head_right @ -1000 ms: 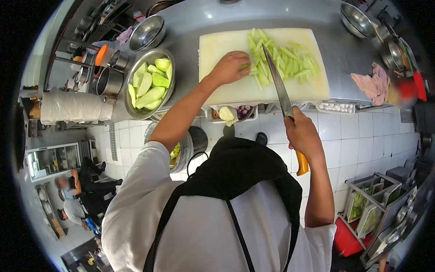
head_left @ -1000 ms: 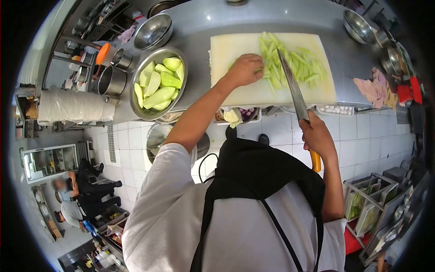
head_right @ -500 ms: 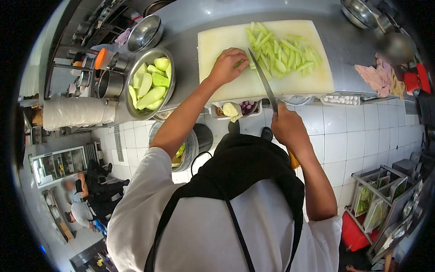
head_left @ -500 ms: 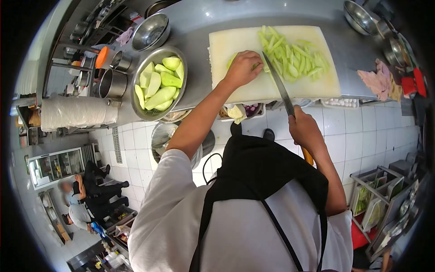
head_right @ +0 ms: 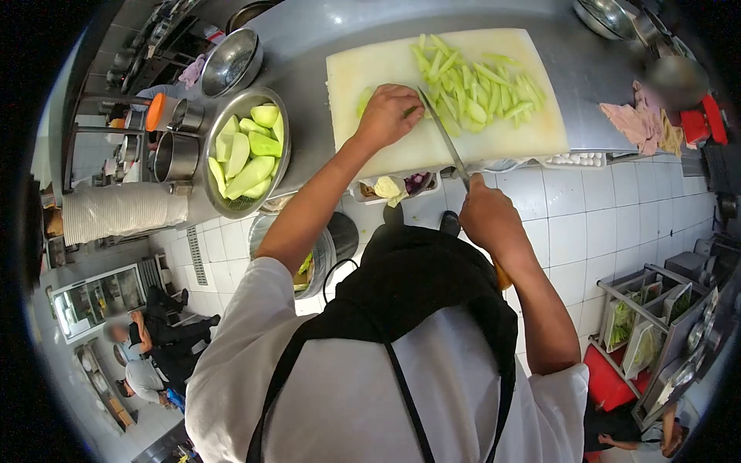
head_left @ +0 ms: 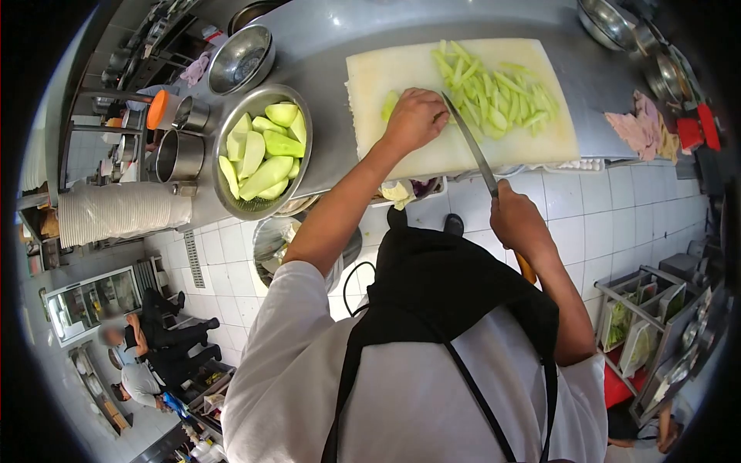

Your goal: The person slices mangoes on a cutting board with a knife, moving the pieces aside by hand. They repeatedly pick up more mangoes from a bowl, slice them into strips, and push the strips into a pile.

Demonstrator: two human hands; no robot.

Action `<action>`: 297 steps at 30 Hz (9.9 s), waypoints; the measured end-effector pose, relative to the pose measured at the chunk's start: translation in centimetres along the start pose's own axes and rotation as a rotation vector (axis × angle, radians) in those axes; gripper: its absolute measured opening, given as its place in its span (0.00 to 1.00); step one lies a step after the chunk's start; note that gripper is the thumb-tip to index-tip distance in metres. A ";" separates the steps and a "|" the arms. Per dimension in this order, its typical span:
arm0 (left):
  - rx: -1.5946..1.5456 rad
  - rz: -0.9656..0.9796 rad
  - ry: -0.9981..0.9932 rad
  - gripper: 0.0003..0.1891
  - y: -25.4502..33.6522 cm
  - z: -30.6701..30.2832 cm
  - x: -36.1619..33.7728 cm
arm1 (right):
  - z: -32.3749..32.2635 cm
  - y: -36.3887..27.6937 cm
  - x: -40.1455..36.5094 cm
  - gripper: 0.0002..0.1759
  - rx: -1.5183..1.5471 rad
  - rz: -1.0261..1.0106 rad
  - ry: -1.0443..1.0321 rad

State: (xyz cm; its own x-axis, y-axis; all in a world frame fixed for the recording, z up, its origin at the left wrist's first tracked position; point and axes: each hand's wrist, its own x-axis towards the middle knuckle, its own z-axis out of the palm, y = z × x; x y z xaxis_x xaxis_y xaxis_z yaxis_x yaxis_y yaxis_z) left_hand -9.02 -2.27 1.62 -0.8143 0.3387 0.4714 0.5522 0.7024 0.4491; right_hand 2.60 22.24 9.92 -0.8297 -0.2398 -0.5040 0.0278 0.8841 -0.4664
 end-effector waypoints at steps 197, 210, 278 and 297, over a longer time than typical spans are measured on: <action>0.102 -0.509 0.056 0.28 6.1 0.6 -4.3 | -1.0 1.7 -1.8 0.14 0.259 -0.046 -0.133; 0.194 -0.547 0.180 0.25 8.3 2.2 -3.7 | 0.7 2.6 0.3 0.16 0.179 -0.119 -0.071; 0.005 -0.160 0.044 0.06 2.5 -0.9 -2.8 | 0.7 0.5 3.0 0.17 0.028 -0.107 -0.059; 0.173 -0.070 0.002 0.16 5.5 -0.5 0.0 | -3.2 5.0 -4.0 0.09 0.196 0.025 0.194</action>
State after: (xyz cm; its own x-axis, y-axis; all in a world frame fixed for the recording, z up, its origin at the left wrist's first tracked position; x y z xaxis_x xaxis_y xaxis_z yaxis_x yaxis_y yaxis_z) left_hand -5.89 1.29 4.52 -0.8493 0.2842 0.4449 0.4549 0.8216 0.3436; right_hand 4.28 28.92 11.92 -0.9182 -0.1208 -0.3773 0.1414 0.7898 -0.5968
